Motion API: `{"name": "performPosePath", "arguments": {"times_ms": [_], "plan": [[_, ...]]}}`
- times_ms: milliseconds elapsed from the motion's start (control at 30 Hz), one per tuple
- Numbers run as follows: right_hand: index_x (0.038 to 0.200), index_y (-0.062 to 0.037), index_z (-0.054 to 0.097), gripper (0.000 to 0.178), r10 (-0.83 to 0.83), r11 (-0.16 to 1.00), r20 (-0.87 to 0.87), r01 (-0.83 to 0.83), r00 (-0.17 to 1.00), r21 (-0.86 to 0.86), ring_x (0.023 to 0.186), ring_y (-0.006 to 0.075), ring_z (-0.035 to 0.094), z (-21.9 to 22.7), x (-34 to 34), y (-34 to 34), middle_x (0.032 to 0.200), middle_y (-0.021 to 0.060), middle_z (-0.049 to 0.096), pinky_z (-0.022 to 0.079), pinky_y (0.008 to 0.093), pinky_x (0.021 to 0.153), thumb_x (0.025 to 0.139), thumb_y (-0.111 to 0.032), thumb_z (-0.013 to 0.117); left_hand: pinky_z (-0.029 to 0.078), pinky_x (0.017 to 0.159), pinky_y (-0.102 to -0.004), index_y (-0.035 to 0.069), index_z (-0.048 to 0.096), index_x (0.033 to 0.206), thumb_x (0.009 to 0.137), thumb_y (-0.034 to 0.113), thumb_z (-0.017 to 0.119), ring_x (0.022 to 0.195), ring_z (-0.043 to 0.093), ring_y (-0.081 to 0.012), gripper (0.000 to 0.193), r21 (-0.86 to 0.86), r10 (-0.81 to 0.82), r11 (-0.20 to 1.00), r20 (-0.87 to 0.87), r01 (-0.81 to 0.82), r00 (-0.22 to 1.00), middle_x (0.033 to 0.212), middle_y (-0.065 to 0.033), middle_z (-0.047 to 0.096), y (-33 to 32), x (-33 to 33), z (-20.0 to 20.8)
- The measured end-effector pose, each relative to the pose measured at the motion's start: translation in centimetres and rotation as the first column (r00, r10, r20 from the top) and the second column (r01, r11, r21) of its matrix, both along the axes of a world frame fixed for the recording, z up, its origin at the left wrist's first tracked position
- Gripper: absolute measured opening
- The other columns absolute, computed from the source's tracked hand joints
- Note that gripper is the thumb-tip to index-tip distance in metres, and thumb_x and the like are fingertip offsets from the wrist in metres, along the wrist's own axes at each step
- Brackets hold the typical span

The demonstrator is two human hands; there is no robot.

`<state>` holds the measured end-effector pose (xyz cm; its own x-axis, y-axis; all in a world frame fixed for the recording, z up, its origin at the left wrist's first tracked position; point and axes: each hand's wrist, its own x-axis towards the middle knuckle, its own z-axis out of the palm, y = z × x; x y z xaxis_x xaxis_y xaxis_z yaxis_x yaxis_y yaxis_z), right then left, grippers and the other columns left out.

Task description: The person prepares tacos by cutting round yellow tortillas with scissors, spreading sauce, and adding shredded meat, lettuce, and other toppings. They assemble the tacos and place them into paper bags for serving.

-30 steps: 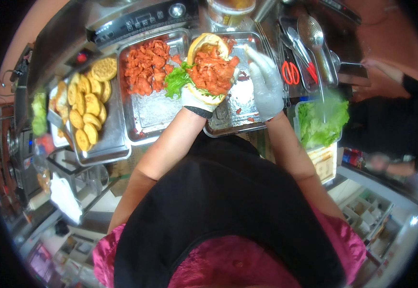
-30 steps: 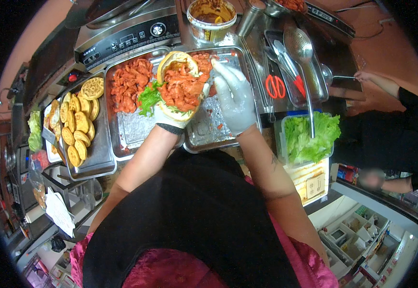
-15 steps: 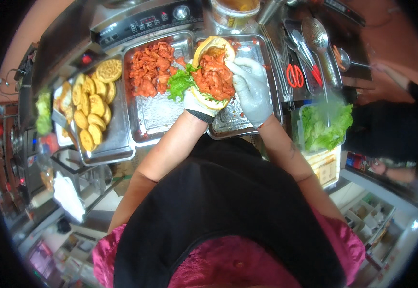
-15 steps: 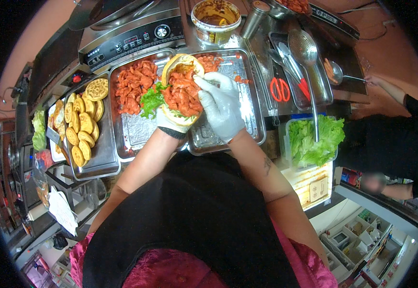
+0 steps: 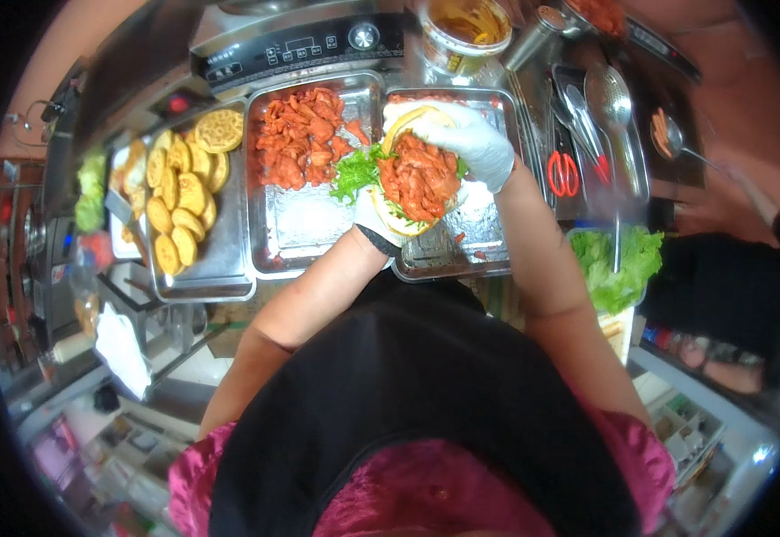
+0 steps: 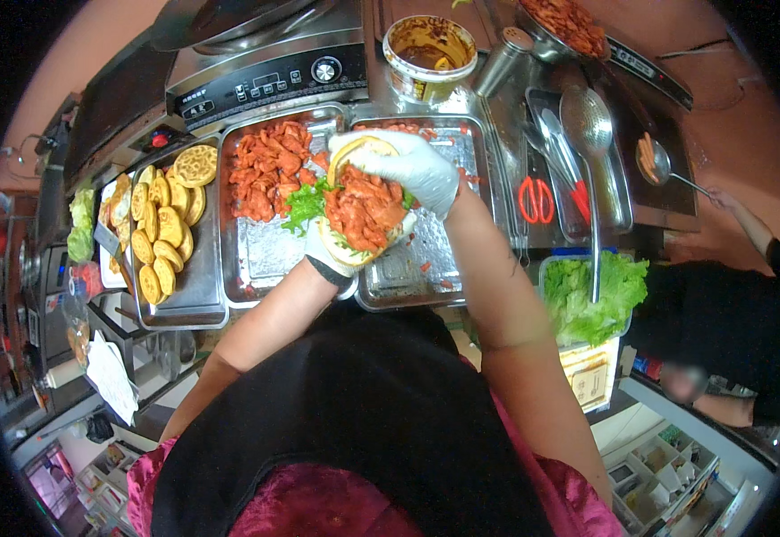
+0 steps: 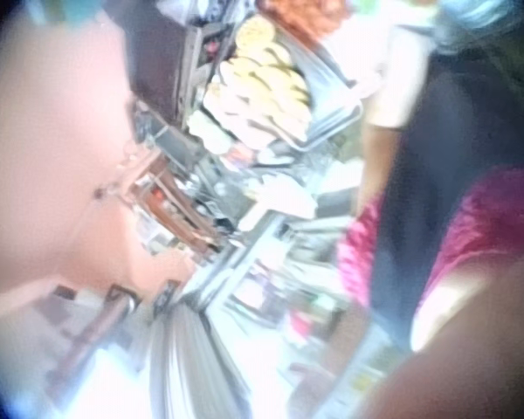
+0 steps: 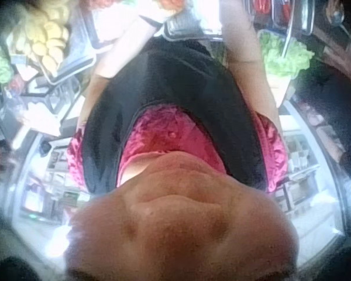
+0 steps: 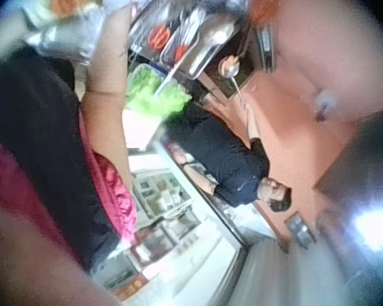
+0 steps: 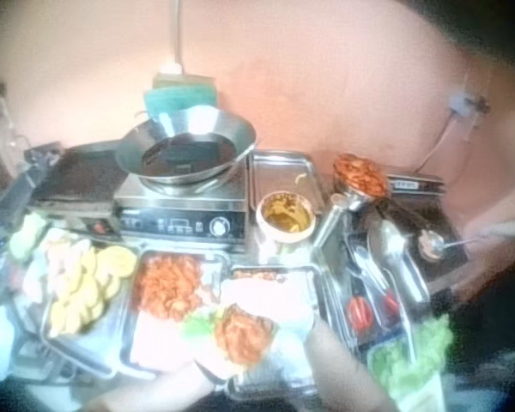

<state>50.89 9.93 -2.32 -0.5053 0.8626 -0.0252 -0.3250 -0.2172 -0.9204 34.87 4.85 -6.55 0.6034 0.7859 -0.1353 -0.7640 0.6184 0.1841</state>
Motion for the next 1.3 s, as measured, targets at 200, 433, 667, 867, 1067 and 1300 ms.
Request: {"name": "performPosePath", "arguments": {"times_ms": [200, 433, 667, 867, 1067, 1300], "plan": [[0.126, 0.0059, 0.062, 0.032, -0.231, 0.966, -0.011, 0.228, 0.973, -0.120, 0.107, 0.0142, 0.065, 0.6, -1.4, -2.9, 0.119, 0.0104, 0.069, 0.052, 0.0273, 0.095, 0.098, -0.011, 0.061, 0.041, 0.113, -0.0515, 0.009, 0.043, 0.147, 0.108, 0.039, 0.034, 0.133, 0.050, -0.0345, 0.050, -0.234, -0.061, 0.967, 0.155, 0.097, 0.986, 0.147, -0.0174, 0.049, 0.8, -0.8, -1.5], [0.125, 0.0040, 0.064, 0.030, -0.585, 0.800, -0.106, 0.551, 0.804, -0.238, 0.109, 0.0145, 0.064, -3.1, -0.6, -3.7, 0.119, 0.0094, 0.069, 0.049, 0.0286, 0.099, 0.102, -0.013, 0.056, 0.041, 0.112, -0.0552, 0.008, 0.050, 0.142, 0.099, 0.058, 0.048, 0.130, 0.053, -0.0353, 0.066, -0.346, 0.076, 0.932, -0.111, -0.110, 0.991, 0.143, -0.0177, 0.054, 1.9, 0.8, 2.6], [0.147, 0.0011, 0.041, 0.072, -0.331, 0.943, -0.061, 0.332, 0.942, 0.014, 0.132, 0.0186, 0.049, -2.4, 2.3, -4.0, 0.145, 0.0112, 0.051, 0.038, 0.0334, 0.113, 0.087, -0.013, 0.078, 0.049, 0.105, -0.0510, 0.004, 0.054, 0.134, 0.097, 0.047, 0.059, 0.122, 0.060, -0.0338, 0.057, -0.324, -0.032, 0.946, -0.181, -0.028, 0.983, 0.134, -0.0182, 0.060, 3.1, 1.3, 1.8], [0.153, 0.0000, 0.031, 0.105, -0.246, 0.961, -0.043, 0.249, 0.968, 0.117, 0.142, 0.0220, 0.039, -3.4, 3.3, -5.0, 0.154, 0.0124, 0.040, 0.033, 0.0360, 0.118, 0.066, -0.006, 0.091, 0.053, 0.101, -0.0477, 0.005, 0.057, 0.132, 0.095, 0.033, 0.065, 0.115, 0.064, -0.0313, 0.047, -0.358, -0.026, 0.931, -0.268, -0.074, 0.963, 0.128, -0.0162, 0.064, 2.8, 3.1, 1.3], [0.150, 0.0004, 0.035, 0.091, -0.363, 0.897, 0.015, 0.345, 0.932, 0.277, 0.139, 0.0236, 0.045, -2.6, 3.0, -5.9, 0.151, 0.0148, 0.045, 0.036, 0.0363, 0.116, 0.072, 0.003, 0.083, 0.053, 0.102, -0.0464, 0.005, 0.056, 0.133, 0.096, 0.032, 0.063, 0.117, 0.063, -0.0308, 0.046, -0.251, -0.067, 0.968, -0.302, -0.011, 0.951, 0.129, -0.0162, 0.063, 1.9, 3.5, 1.9], [0.148, 0.0003, 0.039, 0.088, -0.348, 0.911, -0.068, 0.355, 0.935, 0.210, 0.137, 0.0211, 0.046, -1.7, 2.6, -7.8, 0.150, 0.0128, 0.047, 0.038, 0.0352, 0.115, 0.073, 0.000, 0.085, 0.053, 0.103, -0.0445, 0.006, 0.052, 0.139, 0.101, 0.028, 0.058, 0.122, 0.061, -0.0294, 0.044, -0.164, -0.076, 0.986, -0.237, 0.037, 0.969, 0.135, -0.0161, 0.059, 0.8, 3.1, 3.0]]}}
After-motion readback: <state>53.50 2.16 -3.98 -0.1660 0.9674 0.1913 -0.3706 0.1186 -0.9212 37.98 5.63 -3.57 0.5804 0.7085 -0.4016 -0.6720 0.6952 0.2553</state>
